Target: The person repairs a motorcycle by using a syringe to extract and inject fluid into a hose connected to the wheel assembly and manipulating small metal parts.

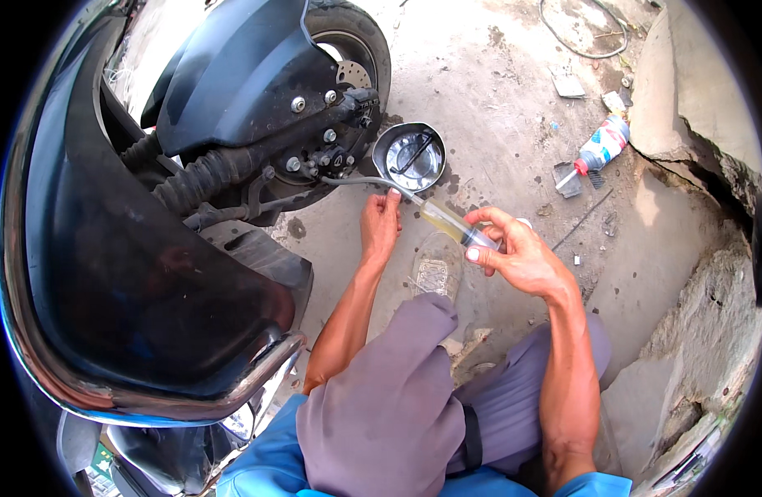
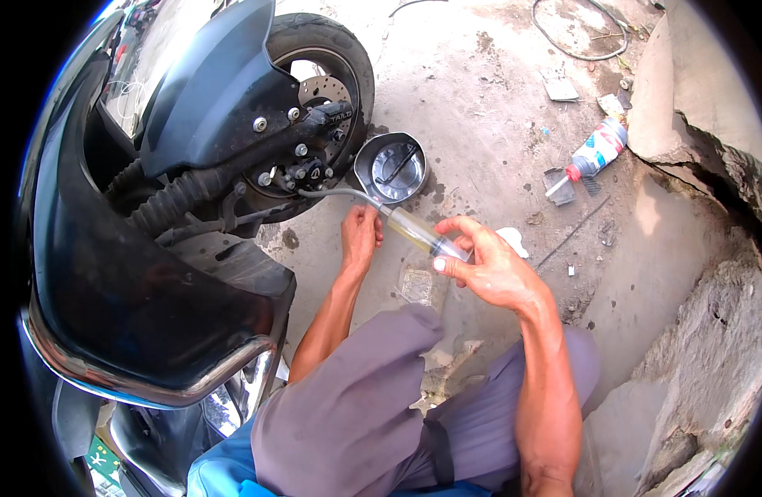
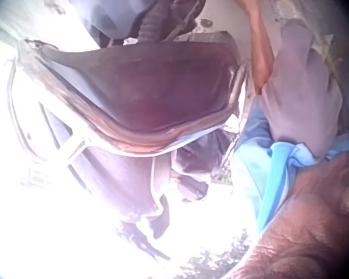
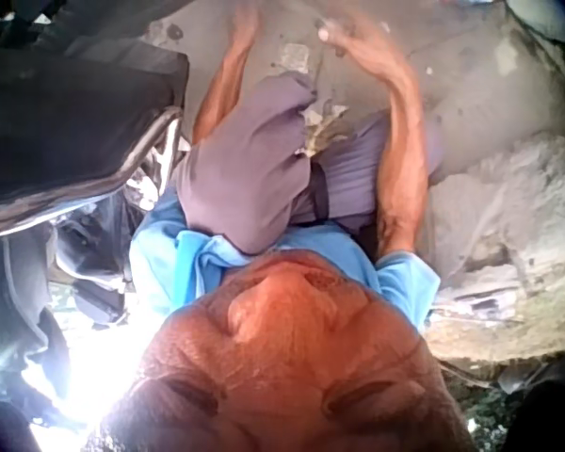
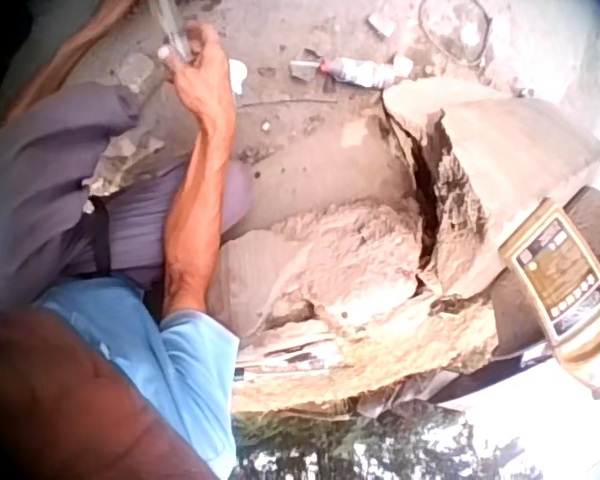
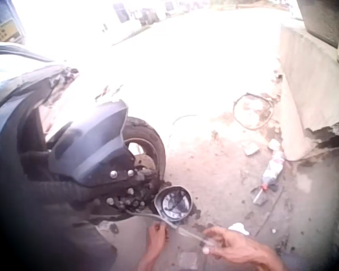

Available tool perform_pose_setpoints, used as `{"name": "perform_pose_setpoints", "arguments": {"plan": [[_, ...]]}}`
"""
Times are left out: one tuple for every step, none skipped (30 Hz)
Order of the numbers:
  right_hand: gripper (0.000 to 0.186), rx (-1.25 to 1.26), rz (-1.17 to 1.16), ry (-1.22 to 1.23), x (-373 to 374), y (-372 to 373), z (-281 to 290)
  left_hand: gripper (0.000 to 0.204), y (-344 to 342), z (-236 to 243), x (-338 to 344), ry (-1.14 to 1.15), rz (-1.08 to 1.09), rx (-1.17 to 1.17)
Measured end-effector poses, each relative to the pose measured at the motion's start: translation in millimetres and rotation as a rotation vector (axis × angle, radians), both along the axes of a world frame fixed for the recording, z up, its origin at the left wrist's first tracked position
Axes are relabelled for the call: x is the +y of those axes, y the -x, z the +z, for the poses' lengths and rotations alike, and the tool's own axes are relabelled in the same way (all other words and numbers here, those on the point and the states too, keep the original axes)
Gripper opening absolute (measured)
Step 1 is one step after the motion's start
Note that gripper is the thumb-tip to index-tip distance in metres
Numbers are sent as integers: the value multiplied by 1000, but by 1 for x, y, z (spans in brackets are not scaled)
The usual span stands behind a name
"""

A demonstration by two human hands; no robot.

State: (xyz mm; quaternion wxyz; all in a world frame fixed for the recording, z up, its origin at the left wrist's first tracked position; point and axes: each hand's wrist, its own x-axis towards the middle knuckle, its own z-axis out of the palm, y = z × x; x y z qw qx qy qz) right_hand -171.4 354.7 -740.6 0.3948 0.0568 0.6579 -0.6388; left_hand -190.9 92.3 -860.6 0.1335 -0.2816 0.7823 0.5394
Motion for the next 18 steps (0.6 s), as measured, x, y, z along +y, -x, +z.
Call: {"name": "perform_pose_setpoints", "arguments": {"plan": [[50,-17,20,37,2,-1,3,36,7,0,4,-34,16,-14],[50,-14,17,33,4,-3,2,36,11,-1,6,-38,14,-11],[53,-24,0,104,5,-8,1,33,14,-4,7,10,14,4],[56,-33,-15,176,6,-11,1,31,15,-6,8,59,16,20],[56,-31,-15,177,6,-12,3,31,14,-9,5,60,16,22],[57,-37,-20,178,7,-12,7,31,11,-11,1,54,26,32],[57,-44,-23,180,7,-12,11,31,8,-12,-3,49,38,43],[57,-49,-23,177,7,-13,13,31,3,-12,-4,46,38,38],[56,-41,-38,174,7,-15,14,30,-1,-11,-6,99,33,59],[55,-34,-52,171,7,-16,14,29,-5,-11,-8,152,30,80],[55,-36,-47,174,5,-16,14,29,-8,-10,-11,156,35,78],[52,-28,-74,199,4,-16,13,31,-10,-9,-14,184,16,97],[50,-20,-101,224,2,-16,11,33,-13,-7,-17,212,-1,116],[50,-22,-98,224,2,-16,8,33,-13,-4,-19,212,1,114],[50,-29,-126,251,2,-16,4,29,-12,1,-22,343,-89,32],[49,-37,-155,278,3,-15,2,26,-12,6,-22,472,-180,-51],[49,-41,-149,280,3,-15,1,26,-18,19,-19,475,-174,-56],[49,-51,-160,305,3,-13,1,24,-25,35,-13,656,-290,134]]}}
